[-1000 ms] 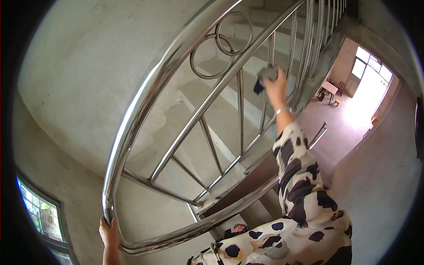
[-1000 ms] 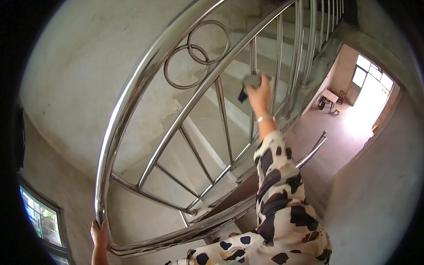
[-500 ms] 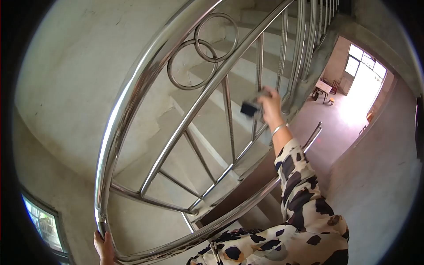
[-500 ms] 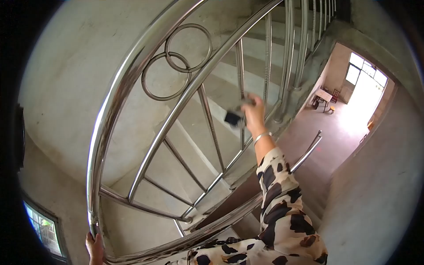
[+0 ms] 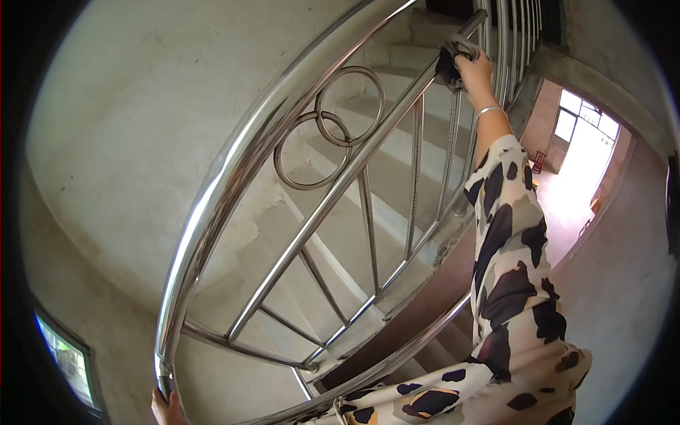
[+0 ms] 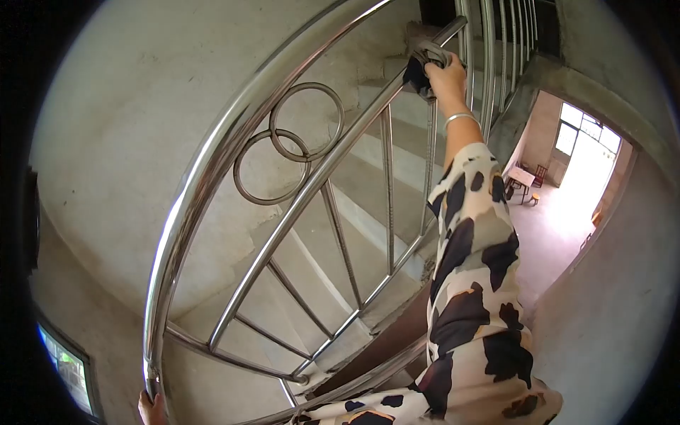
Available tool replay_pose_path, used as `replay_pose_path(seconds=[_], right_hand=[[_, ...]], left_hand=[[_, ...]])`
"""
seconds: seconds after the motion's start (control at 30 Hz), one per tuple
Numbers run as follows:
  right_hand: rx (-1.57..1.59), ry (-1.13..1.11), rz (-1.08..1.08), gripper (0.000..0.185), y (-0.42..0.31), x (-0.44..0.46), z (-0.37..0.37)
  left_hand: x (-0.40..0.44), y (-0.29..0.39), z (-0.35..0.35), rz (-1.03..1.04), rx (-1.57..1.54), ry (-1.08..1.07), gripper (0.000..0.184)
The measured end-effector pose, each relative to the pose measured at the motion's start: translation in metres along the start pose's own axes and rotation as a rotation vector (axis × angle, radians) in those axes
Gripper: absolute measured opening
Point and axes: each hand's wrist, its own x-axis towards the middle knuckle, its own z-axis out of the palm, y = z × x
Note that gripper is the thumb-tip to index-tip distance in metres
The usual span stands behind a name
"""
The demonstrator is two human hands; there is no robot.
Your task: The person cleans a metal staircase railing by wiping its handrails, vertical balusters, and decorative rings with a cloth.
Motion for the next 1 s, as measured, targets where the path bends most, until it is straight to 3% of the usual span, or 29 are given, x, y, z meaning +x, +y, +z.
replay_pose_path(seconds=[0.07, 0.13, 0.27, 0.33, 0.4, 0.47, 0.53, 0.6, 0.67, 0.77, 0.8, 0.87, 0.93, 1.0], right_hand=[[0.072, -0.145, -0.017, 0.052, 0.02, -0.012, -0.006], [0.009, -0.101, 0.05, 0.051, 0.047, -0.05, -0.01], [-0.179, -0.008, -0.097, 0.054, 0.117, -0.15, -0.013], [-0.252, -0.041, 0.009, 0.058, 0.139, -0.199, -0.016], [-0.394, -0.081, 0.084, 0.059, 0.166, -0.24, -0.016], [-0.512, -0.198, 0.34, 0.057, 0.19, -0.273, -0.019], [-0.523, -0.261, 0.524, 0.048, 0.211, -0.296, -0.025], [-0.441, -0.224, 0.544, 0.045, 0.242, -0.286, -0.019], [-0.283, -0.137, 0.592, 0.042, 0.218, -0.268, -0.02], [-0.089, 0.003, 0.482, 0.047, 0.11, -0.202, -0.026], [0.023, 0.051, 0.289, 0.051, 0.148, -0.167, -0.015], [0.186, 0.034, 0.213, 0.057, 0.056, -0.128, -0.028], [0.169, 0.078, -0.096, 0.06, 0.037, -0.08, -0.023], [0.051, 0.016, -0.154, 0.061, 0.021, -0.049, -0.021]], left_hand=[[-0.001, 0.005, -0.002, -0.013, 0.01, -0.023, 0.065], [-0.002, 0.005, -0.003, -0.03, 0.024, -0.052, 0.066], [-0.005, 0.017, -0.007, -0.008, 0.015, -0.082, 0.066], [-0.009, 0.02, -0.008, 0.003, 0.005, -0.08, 0.064], [-0.007, 0.018, -0.002, 0.356, 0.281, 0.194, 0.053], [-0.001, 0.039, 0.006, 0.778, 0.046, 0.573, 0.041], [-0.039, 0.1, -0.032, 0.919, -0.368, 0.126, 0.048], [-0.091, 0.148, -0.075, 1.131, -0.433, -0.139, 0.045], [-0.127, 0.204, -0.105, 1.542, -0.769, -0.418, 0.045], [-0.143, 0.225, -0.098, 1.669, -0.863, -0.443, 0.044], [-0.145, 0.233, -0.095, 1.747, -0.907, -0.462, 0.044], [-0.149, 0.246, -0.088, 1.9, -0.991, -0.506, 0.043], [-0.158, 0.257, -0.083, 2.048, -1.079, -0.528, 0.043], [-0.173, 0.261, -0.076, 1.928, -1.11, -0.437, 0.04]])
